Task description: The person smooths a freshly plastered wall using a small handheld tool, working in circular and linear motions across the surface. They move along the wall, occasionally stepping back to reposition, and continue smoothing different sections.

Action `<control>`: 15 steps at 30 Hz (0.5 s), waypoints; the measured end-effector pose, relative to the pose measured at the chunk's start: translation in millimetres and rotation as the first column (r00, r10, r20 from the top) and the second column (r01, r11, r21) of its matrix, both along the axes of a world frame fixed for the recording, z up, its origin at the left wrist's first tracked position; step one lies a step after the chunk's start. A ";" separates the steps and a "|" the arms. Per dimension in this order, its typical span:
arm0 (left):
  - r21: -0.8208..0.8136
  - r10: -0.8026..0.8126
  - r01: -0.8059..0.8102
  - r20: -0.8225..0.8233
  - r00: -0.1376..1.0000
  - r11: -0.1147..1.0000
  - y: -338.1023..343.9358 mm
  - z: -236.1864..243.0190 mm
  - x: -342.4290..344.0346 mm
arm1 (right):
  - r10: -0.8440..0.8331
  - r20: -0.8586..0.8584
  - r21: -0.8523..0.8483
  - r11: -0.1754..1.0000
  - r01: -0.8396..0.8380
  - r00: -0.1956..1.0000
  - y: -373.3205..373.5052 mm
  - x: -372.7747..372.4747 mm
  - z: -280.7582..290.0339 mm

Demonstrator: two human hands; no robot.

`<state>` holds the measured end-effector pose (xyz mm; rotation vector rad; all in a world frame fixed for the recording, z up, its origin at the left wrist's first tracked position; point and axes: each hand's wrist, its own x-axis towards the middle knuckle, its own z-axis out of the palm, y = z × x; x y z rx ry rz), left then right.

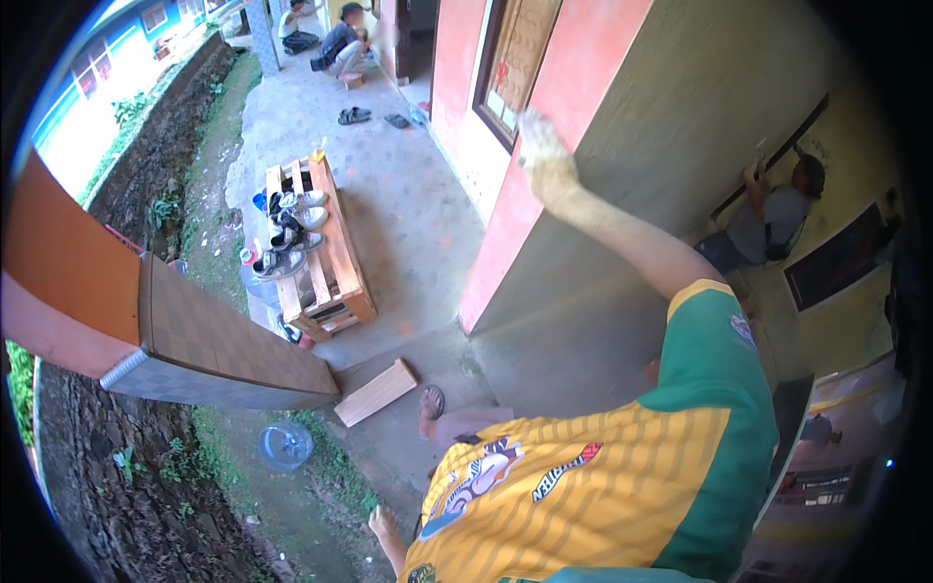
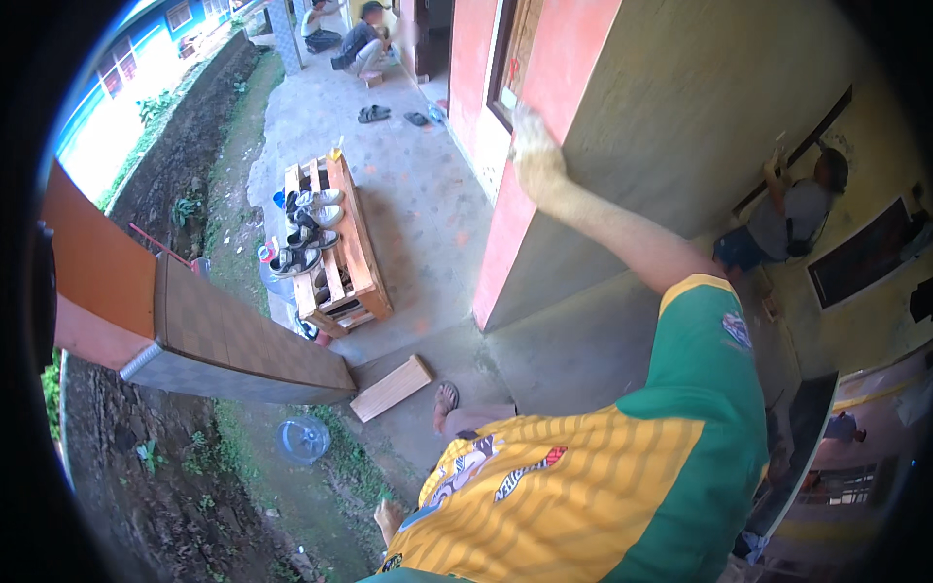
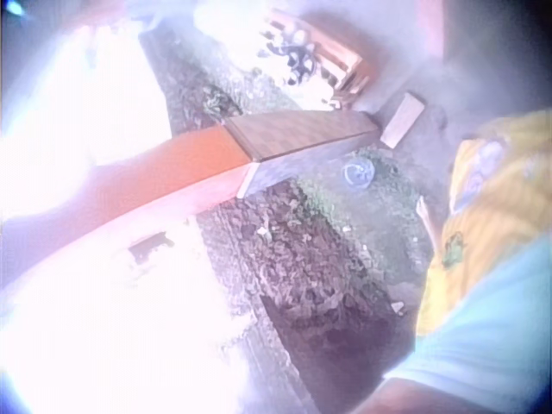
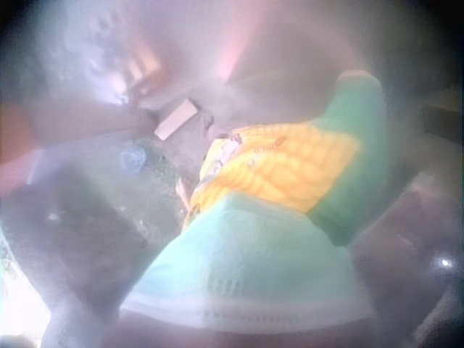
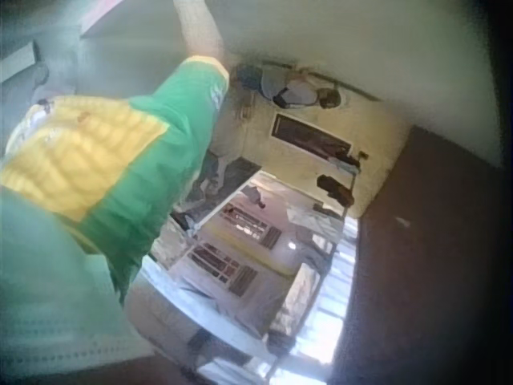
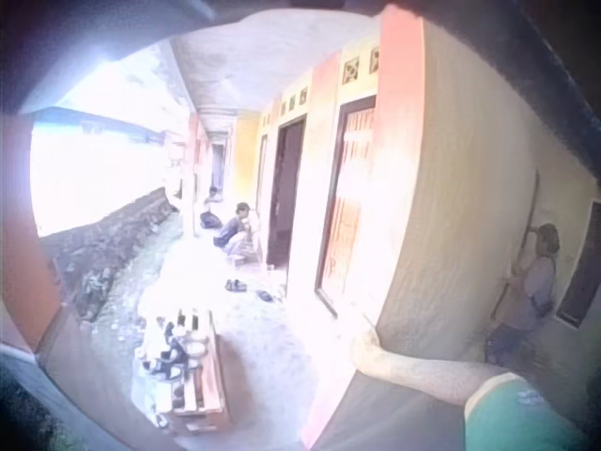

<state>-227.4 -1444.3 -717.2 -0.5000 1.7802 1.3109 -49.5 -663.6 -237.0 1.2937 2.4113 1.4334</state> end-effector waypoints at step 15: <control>-0.237 -0.523 0.531 0.103 0.846 0.813 4.9 56.5 -118.2 | -0.043 -0.160 -0.030 0.999 0.038 0.986 -37.0 -15.8 -100.2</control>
